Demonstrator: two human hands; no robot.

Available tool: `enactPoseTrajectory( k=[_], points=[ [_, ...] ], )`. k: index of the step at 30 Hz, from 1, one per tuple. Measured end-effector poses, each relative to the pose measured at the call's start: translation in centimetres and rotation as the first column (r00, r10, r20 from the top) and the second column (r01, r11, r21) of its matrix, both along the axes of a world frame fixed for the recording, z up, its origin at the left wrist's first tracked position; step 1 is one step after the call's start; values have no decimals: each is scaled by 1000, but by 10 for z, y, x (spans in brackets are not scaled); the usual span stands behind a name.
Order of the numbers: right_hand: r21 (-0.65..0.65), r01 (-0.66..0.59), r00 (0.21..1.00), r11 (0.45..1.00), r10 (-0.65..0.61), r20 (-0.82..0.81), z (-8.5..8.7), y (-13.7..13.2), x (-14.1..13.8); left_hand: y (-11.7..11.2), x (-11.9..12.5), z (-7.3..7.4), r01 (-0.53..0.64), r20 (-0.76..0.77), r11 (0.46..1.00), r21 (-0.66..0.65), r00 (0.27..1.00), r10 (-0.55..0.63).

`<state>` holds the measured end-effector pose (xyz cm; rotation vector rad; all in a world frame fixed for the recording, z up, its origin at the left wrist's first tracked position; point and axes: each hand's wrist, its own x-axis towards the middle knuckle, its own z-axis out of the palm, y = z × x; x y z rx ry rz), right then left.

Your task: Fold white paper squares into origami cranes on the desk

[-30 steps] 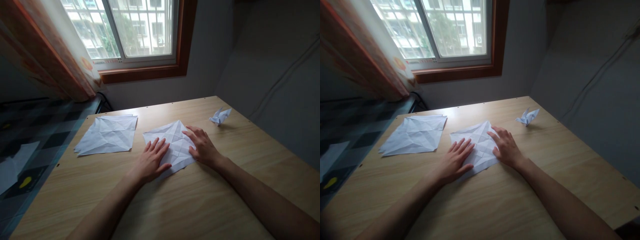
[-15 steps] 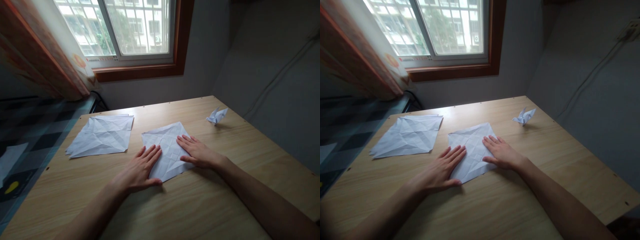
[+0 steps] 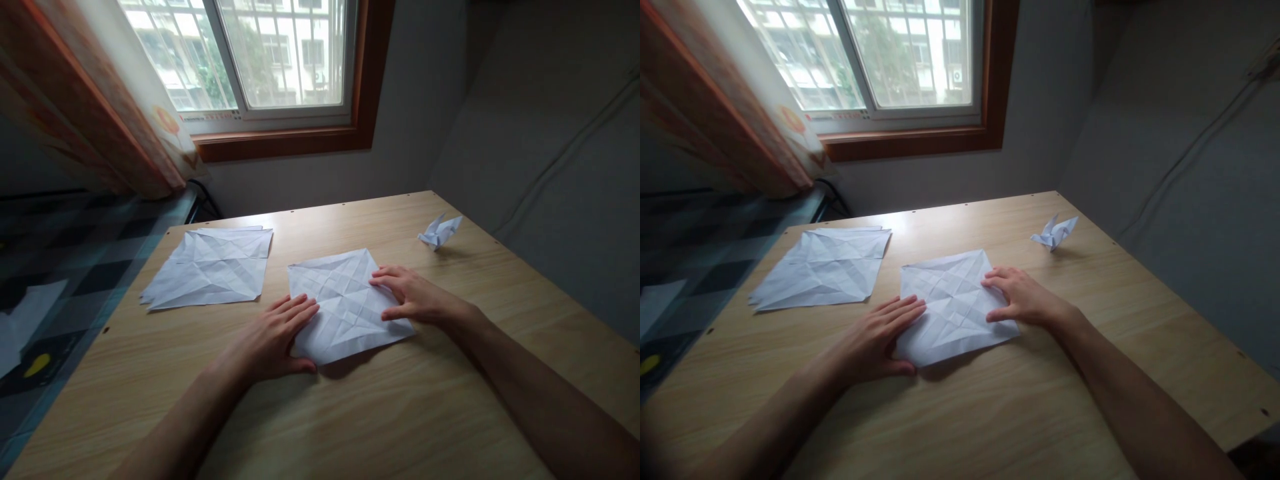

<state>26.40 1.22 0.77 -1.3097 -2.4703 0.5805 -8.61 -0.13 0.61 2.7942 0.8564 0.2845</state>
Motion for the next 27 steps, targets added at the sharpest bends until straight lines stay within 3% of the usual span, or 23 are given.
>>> enactPoseTrajectory(
  k=[6,11,16,22,27],
  points=[
    [-114,-77,997,991,76,-14,2,1,5,1,-4,-1,-88,226,991,96,972,64],
    [-233,-176,984,956,179,-6,2,4,23,3,-10,0,-213,345,974,-74,911,225],
    [-203,-168,985,965,173,7,2,1,18,1,-10,4,-340,386,912,-230,828,406],
    [-53,-46,994,998,40,-100,-9,-1,-8,1,-6,7,-309,427,914,-263,812,397],
    [-15,103,957,995,-103,-270,-15,0,-21,5,-6,-2,-483,350,801,-354,725,592]
  ],
)
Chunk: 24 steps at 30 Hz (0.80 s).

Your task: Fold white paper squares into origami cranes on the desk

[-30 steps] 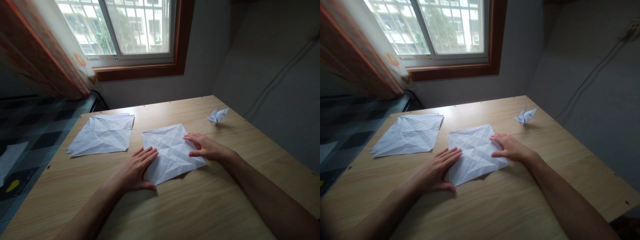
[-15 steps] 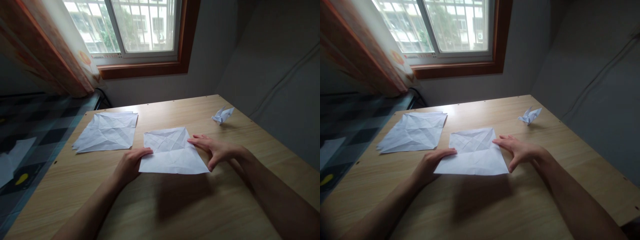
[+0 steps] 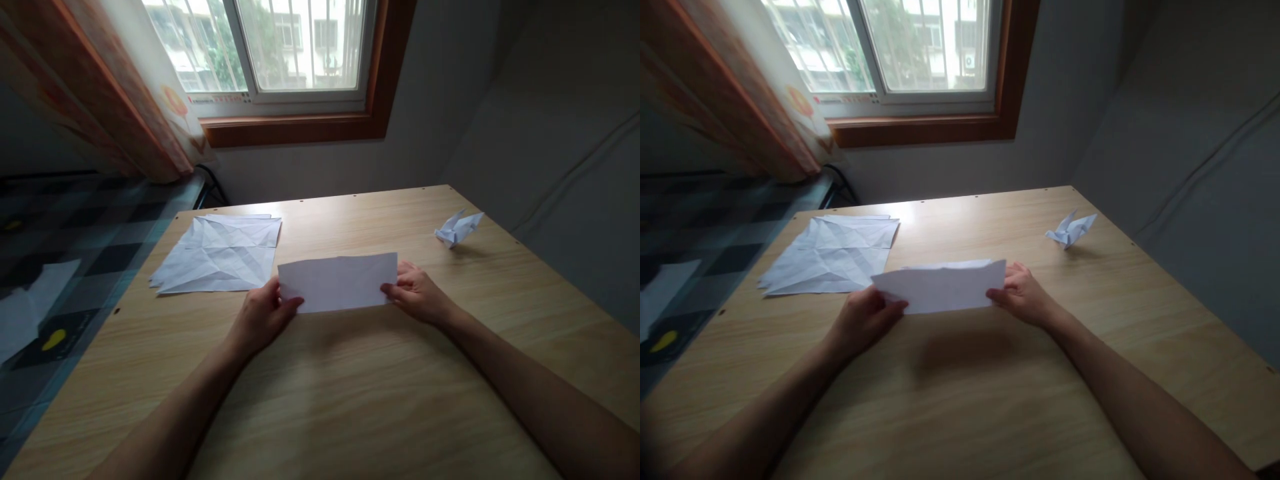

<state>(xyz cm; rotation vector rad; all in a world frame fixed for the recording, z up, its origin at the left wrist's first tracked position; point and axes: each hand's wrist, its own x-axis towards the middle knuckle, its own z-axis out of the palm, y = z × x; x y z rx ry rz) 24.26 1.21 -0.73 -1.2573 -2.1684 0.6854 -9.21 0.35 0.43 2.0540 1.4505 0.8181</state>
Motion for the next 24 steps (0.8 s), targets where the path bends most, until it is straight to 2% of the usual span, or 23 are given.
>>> enactPoseTrajectory(
  k=[3,6,7,9,11,13,15,17,21,24],
  points=[
    [23,92,996,996,-92,3,1,-2,-10,2,2,-3,-74,9,997,-11,997,74],
    [108,228,964,968,-240,112,-1,-6,-19,4,5,-4,-129,-113,974,186,982,152],
    [140,285,941,948,-305,148,-2,-8,-20,4,7,-4,-108,-176,957,269,972,158],
    [204,387,893,899,-421,162,-4,-10,-22,5,9,-6,9,-299,925,380,948,114],
    [269,420,881,867,-460,108,-5,-12,-23,5,10,-8,168,-407,910,379,913,1],
    [356,350,912,866,-402,82,-4,-15,-26,6,10,-9,317,-484,896,310,864,-138],
    [424,200,950,883,-281,139,-2,-16,-32,6,11,-8,422,-534,879,220,806,-253],
    [428,28,960,903,-144,240,-2,-18,-41,5,13,-6,490,-558,861,134,756,-343],
    [257,-255,912,932,143,385,-1,-19,-55,1,18,-3,541,-567,839,56,709,-419],
    [165,-304,884,938,214,415,0,-20,-57,0,20,-2,540,-581,840,55,701,-413]
  ],
)
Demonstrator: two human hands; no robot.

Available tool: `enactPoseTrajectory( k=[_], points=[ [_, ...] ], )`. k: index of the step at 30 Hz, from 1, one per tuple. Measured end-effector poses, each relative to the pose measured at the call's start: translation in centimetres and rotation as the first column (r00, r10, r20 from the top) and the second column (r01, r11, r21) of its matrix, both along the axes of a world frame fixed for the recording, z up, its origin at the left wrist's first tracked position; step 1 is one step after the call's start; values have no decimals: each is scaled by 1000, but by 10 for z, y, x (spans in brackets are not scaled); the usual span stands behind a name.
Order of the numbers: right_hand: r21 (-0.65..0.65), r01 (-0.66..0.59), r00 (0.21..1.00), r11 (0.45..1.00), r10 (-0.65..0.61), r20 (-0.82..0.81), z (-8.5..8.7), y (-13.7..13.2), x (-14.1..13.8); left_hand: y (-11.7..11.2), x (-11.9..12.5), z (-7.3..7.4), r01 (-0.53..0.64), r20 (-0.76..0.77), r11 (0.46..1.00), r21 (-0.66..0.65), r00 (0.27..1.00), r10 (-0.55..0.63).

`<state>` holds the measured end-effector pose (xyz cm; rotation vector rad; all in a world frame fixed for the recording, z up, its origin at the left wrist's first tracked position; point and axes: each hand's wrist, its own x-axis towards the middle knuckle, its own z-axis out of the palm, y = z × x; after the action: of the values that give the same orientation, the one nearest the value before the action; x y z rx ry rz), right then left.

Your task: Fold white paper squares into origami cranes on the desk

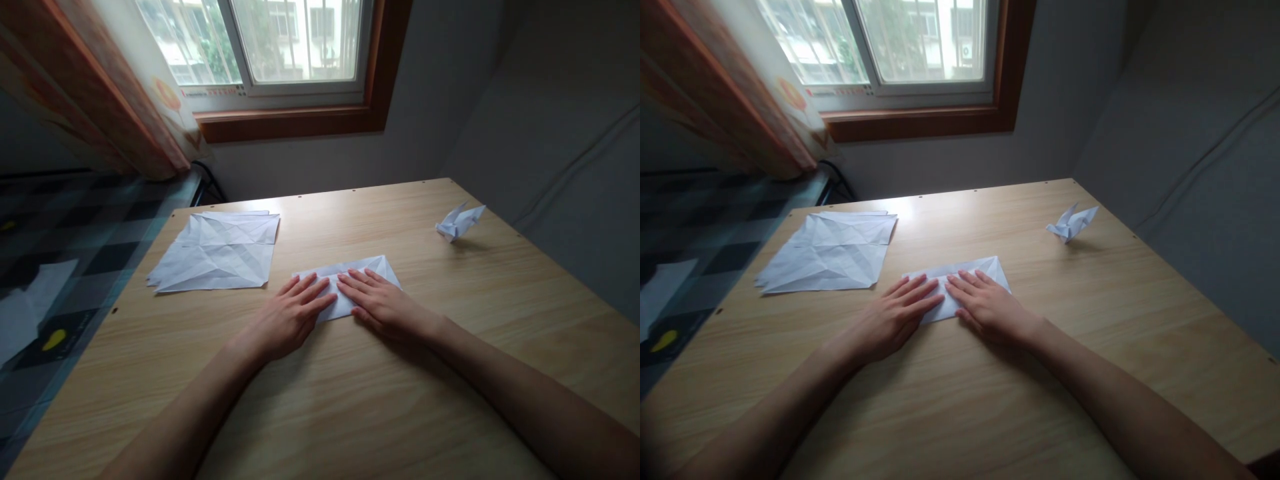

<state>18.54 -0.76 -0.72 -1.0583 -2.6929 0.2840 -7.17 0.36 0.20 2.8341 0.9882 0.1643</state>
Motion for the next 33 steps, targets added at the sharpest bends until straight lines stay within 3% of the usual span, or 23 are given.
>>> enactPoseTrajectory(
  k=[8,17,22,26,33],
  points=[
    [-7,178,977,984,-176,121,-6,3,21,0,-3,1,-90,-65,995,29,994,92],
    [29,361,905,932,-357,230,-8,8,48,-3,-8,-1,-94,-49,986,140,994,101],
    [76,373,912,925,-380,156,-4,5,36,-5,-1,4,-90,93,943,319,994,64],
    [96,376,918,922,-384,94,2,-8,16,-11,12,5,46,123,930,365,988,-96],
    [134,154,988,979,-157,9,14,-18,7,-10,14,1,69,169,938,339,977,-133]
  ],
)
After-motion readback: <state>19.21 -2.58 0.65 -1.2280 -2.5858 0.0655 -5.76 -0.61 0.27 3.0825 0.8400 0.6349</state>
